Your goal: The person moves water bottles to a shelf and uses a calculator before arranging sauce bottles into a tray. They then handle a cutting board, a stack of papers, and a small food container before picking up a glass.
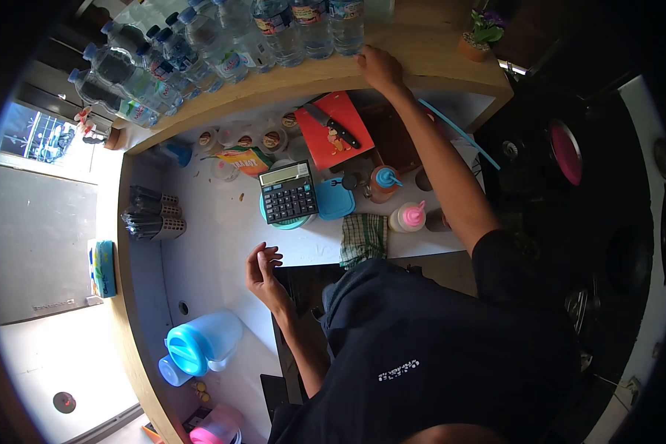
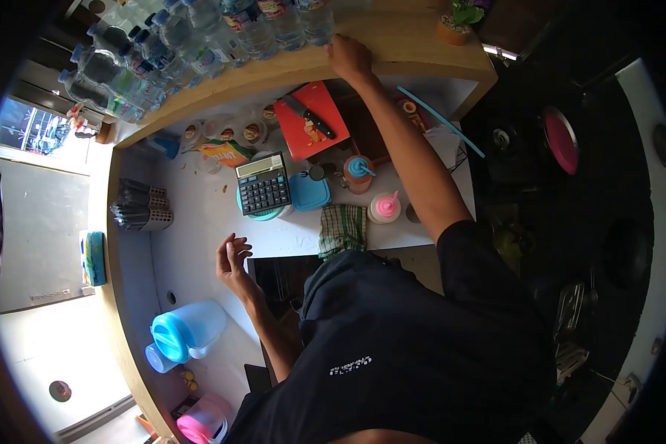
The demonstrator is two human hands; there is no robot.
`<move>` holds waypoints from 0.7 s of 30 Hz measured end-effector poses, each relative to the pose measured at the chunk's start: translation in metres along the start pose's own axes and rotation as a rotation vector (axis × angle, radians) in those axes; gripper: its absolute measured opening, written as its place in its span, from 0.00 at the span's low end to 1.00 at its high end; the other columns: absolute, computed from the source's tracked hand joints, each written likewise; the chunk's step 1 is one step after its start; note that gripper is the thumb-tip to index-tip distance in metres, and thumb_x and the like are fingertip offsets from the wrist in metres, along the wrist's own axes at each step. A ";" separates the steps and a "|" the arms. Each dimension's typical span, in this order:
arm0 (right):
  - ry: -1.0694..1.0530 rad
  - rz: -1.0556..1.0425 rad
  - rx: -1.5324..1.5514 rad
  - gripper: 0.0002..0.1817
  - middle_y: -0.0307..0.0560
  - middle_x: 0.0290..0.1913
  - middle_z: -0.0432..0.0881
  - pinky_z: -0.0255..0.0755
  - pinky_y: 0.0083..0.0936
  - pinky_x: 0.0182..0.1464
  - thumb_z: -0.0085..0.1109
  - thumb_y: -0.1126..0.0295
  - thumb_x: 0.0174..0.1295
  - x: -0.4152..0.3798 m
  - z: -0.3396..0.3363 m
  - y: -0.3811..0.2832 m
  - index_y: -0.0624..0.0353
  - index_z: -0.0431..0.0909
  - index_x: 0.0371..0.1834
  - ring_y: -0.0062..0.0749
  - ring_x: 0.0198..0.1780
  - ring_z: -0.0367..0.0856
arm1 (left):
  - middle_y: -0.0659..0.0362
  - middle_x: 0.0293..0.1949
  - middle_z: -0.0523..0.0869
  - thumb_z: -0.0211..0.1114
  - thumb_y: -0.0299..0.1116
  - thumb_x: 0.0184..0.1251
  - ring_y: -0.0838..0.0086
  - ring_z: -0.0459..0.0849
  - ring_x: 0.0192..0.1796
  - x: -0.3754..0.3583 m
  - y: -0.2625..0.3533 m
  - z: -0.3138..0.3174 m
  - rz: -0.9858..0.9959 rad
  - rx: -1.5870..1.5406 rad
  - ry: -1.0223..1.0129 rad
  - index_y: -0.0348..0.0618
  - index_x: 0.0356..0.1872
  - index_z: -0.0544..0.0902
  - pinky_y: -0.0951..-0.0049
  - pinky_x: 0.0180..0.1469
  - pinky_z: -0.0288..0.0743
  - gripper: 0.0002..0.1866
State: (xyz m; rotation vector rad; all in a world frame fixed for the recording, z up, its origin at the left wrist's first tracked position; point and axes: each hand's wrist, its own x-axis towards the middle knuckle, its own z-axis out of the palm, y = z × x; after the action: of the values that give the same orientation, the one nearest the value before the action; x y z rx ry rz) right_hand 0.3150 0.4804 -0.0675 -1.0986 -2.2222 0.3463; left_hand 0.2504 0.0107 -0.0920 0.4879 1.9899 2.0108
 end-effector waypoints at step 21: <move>-0.206 -0.267 0.267 0.25 0.65 0.59 0.80 0.70 0.44 0.67 0.58 0.62 0.66 -0.060 0.065 -0.142 0.70 0.77 0.60 0.57 0.62 0.79 | 0.55 0.36 0.87 0.57 0.34 0.78 0.76 0.84 0.37 0.006 -0.007 0.000 0.005 -0.029 0.044 0.33 0.50 0.82 0.77 0.39 0.76 0.14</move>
State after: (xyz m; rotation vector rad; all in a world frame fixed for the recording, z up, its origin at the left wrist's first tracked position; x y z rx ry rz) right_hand 0.2127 0.3478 -0.0746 -0.6409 -2.3799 0.6425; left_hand 0.2452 0.0135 -0.0992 0.4460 1.9840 2.0679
